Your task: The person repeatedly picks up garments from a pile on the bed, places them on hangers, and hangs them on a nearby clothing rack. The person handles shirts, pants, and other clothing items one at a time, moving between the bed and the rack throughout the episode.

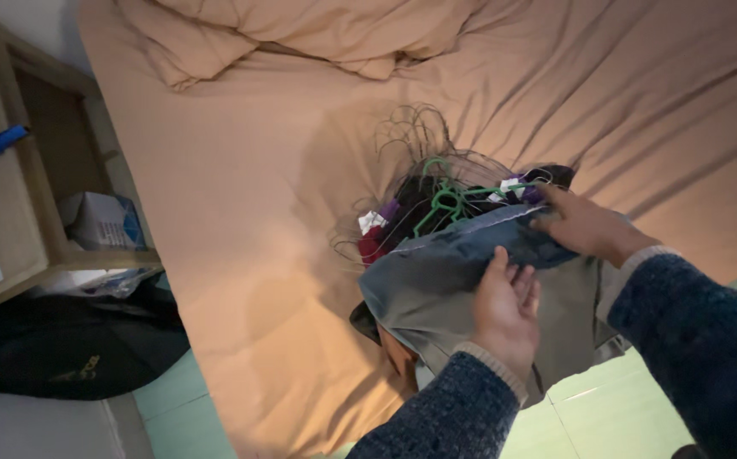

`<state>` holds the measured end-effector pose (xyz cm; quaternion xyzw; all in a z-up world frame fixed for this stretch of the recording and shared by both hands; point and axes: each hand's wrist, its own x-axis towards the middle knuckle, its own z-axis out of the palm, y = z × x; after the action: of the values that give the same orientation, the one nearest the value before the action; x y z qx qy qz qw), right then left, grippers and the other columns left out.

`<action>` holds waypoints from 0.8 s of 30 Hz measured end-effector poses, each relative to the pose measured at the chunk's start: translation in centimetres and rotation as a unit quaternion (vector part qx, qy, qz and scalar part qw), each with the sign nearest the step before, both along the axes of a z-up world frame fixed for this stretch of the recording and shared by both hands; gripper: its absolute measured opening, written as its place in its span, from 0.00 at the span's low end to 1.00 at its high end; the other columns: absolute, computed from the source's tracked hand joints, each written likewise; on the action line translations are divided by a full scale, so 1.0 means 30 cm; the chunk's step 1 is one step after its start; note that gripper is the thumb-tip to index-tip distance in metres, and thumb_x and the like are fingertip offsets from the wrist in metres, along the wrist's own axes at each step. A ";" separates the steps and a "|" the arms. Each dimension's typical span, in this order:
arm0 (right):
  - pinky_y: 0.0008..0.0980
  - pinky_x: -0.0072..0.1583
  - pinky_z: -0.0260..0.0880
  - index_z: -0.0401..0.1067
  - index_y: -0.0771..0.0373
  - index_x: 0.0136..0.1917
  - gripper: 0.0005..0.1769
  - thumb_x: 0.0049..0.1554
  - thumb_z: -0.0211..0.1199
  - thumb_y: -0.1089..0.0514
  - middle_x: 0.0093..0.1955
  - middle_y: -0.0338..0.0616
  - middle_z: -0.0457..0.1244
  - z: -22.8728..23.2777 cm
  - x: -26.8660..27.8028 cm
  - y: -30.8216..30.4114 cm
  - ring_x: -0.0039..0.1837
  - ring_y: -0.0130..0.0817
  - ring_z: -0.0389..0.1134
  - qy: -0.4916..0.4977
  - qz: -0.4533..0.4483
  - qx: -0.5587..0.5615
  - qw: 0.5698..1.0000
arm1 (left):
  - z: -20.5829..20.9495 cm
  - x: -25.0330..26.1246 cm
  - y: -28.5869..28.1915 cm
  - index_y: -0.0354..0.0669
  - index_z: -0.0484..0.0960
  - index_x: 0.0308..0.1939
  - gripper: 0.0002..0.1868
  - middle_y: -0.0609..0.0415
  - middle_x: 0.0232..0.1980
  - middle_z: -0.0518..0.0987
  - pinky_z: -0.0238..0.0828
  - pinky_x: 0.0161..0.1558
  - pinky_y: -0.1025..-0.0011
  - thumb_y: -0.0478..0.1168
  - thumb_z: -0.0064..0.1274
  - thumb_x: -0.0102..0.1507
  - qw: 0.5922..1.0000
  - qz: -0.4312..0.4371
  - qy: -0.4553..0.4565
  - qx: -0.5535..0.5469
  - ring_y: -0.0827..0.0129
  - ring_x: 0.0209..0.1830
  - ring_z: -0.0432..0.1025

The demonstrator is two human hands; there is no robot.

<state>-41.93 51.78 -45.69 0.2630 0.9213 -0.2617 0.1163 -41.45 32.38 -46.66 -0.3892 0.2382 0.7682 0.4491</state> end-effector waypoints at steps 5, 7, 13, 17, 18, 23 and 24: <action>0.57 0.69 0.57 0.74 0.45 0.67 0.30 0.54 0.62 0.36 0.66 0.40 0.71 -0.009 -0.004 -0.021 0.70 0.43 0.68 -0.196 -0.051 0.041 0.978 | 0.039 -0.015 -0.016 0.43 0.74 0.59 0.24 0.57 0.58 0.75 0.67 0.58 0.68 0.54 0.55 0.66 0.999 -0.028 0.004 -0.021 0.70 0.54 0.72; 0.49 0.68 0.64 0.78 0.50 0.62 0.27 0.57 0.61 0.34 0.65 0.42 0.70 -0.010 0.009 -0.016 0.69 0.44 0.69 -0.153 -0.015 0.082 0.985 | 0.043 -0.024 -0.006 0.44 0.74 0.59 0.25 0.57 0.58 0.75 0.67 0.57 0.67 0.56 0.55 0.66 0.999 -0.034 0.009 -0.027 0.69 0.53 0.72; 0.45 0.66 0.66 0.74 0.55 0.65 0.30 0.56 0.63 0.36 0.66 0.49 0.65 -0.074 0.013 0.033 0.67 0.47 0.66 0.015 0.025 -0.012 0.999 | 0.027 -0.033 0.006 0.46 0.74 0.60 0.26 0.58 0.58 0.74 0.66 0.56 0.66 0.58 0.54 0.66 0.999 -0.036 0.007 -0.023 0.68 0.54 0.71; 0.44 0.66 0.66 0.68 0.48 0.71 0.36 0.52 0.68 0.40 0.64 0.47 0.69 -0.143 -0.007 0.063 0.66 0.47 0.68 -0.099 -0.040 -0.018 0.994 | 0.008 -0.043 0.004 0.47 0.74 0.60 0.27 0.57 0.58 0.74 0.67 0.57 0.66 0.59 0.53 0.66 0.999 -0.038 0.005 -0.024 0.67 0.54 0.72; 0.43 0.65 0.68 0.71 0.50 0.68 0.32 0.52 0.68 0.41 0.61 0.48 0.70 -0.166 -0.004 0.070 0.64 0.46 0.70 -0.091 -0.029 -0.024 0.995 | 0.001 -0.043 -0.002 0.47 0.74 0.60 0.27 0.57 0.58 0.75 0.67 0.58 0.67 0.60 0.53 0.66 0.999 -0.039 0.013 -0.013 0.68 0.53 0.72; 0.41 0.57 0.71 0.77 0.58 0.51 0.19 0.50 0.71 0.47 0.53 0.53 0.66 -0.267 0.029 0.133 0.54 0.47 0.70 0.075 0.085 -0.005 0.994 | -0.020 -0.049 0.005 0.47 0.75 0.59 0.28 0.57 0.57 0.76 0.67 0.56 0.65 0.61 0.54 0.65 0.998 -0.051 -0.002 -0.041 0.68 0.52 0.72; 0.42 0.55 0.71 0.75 0.58 0.50 0.18 0.50 0.69 0.47 0.50 0.51 0.66 -0.281 0.028 0.141 0.53 0.47 0.70 0.060 0.076 -0.046 0.994 | -0.023 -0.048 0.004 0.47 0.75 0.59 0.28 0.58 0.57 0.76 0.67 0.56 0.65 0.61 0.54 0.65 0.998 -0.053 -0.001 -0.046 0.68 0.52 0.72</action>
<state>-41.08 56.02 -54.13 0.1707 0.9308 -0.3098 0.0927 -42.88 32.49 -47.35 -0.3972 0.2927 0.7313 0.4710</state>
